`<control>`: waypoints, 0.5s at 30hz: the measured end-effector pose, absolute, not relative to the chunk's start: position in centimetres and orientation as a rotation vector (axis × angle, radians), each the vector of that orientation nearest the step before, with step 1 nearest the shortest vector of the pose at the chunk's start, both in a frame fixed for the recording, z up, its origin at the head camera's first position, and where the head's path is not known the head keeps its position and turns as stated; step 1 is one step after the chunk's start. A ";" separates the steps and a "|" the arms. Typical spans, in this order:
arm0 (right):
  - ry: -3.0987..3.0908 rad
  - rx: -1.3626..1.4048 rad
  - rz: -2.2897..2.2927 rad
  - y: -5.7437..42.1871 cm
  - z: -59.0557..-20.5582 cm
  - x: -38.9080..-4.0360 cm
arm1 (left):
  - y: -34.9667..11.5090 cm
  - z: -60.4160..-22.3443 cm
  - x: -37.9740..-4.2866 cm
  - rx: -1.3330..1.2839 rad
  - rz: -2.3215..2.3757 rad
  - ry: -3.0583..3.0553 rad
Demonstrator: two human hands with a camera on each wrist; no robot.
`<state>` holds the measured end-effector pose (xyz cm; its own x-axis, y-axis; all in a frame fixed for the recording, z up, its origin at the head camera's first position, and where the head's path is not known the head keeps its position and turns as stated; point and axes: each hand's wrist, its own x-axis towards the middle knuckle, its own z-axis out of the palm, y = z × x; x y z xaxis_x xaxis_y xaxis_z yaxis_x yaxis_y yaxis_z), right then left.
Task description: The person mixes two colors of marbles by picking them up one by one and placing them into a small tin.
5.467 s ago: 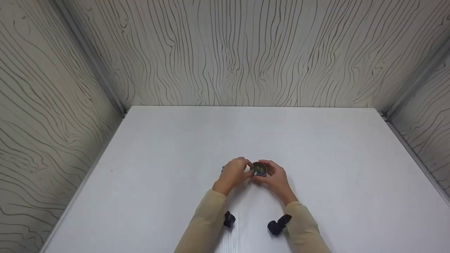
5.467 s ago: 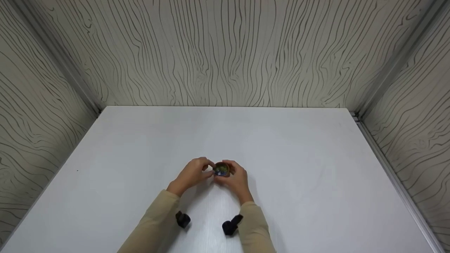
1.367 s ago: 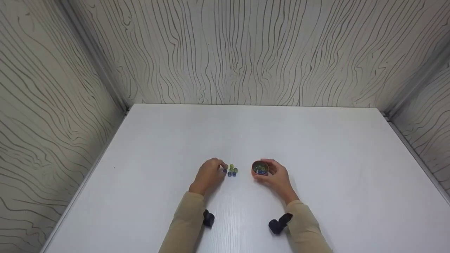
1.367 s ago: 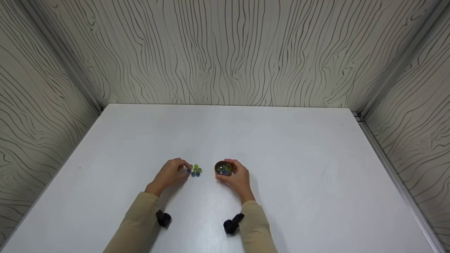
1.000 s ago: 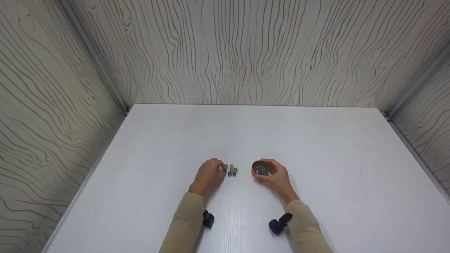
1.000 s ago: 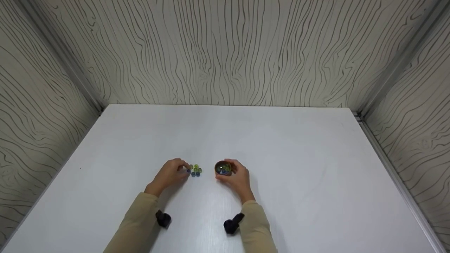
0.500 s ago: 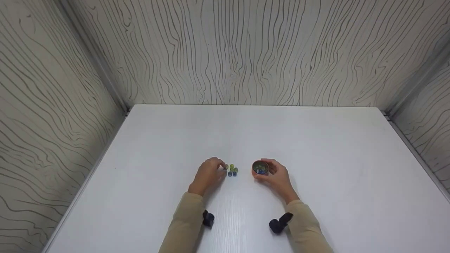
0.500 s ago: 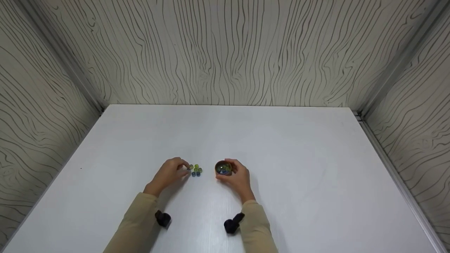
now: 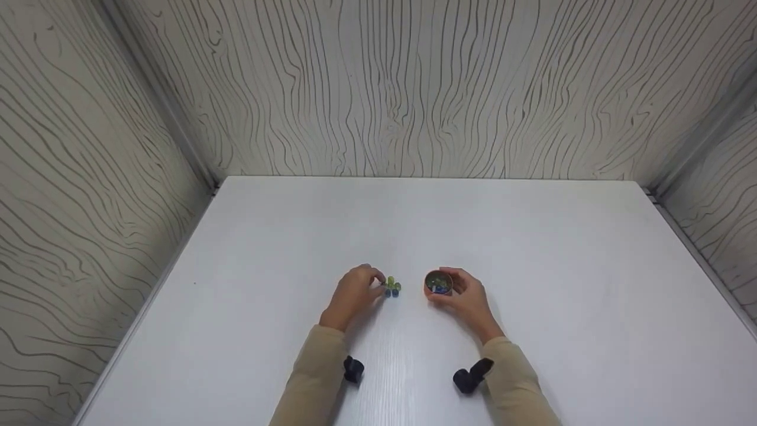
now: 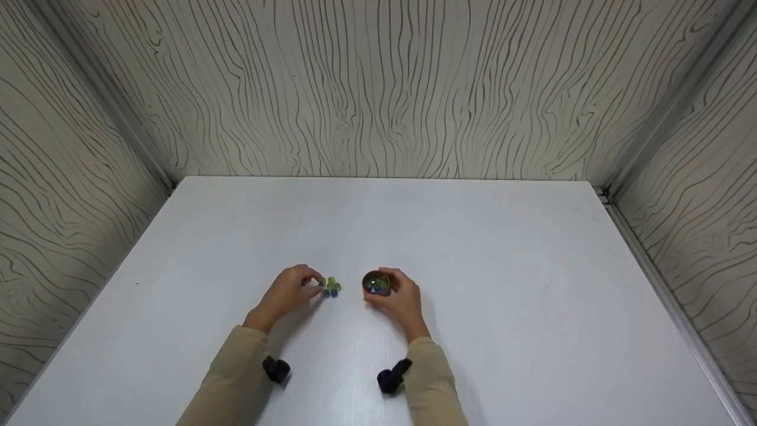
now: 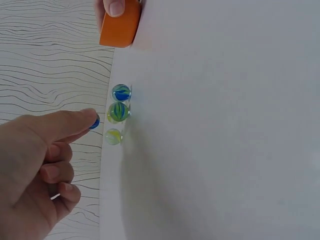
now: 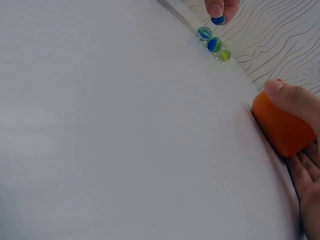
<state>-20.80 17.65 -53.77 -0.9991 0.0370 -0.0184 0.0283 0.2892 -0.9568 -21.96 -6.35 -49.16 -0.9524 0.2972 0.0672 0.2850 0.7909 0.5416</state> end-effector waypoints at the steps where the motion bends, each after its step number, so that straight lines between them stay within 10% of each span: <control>1: -2.520 -0.058 1.860 17.7 -53.8 -20.8 | -6.3 -49.1 -22.0 0.488 0.891 2.954; 15: -2.514 -0.055 1.869 17.6 -53.9 -20.9 | -5.5 -48.8 -21.9 0.579 0.928 2.954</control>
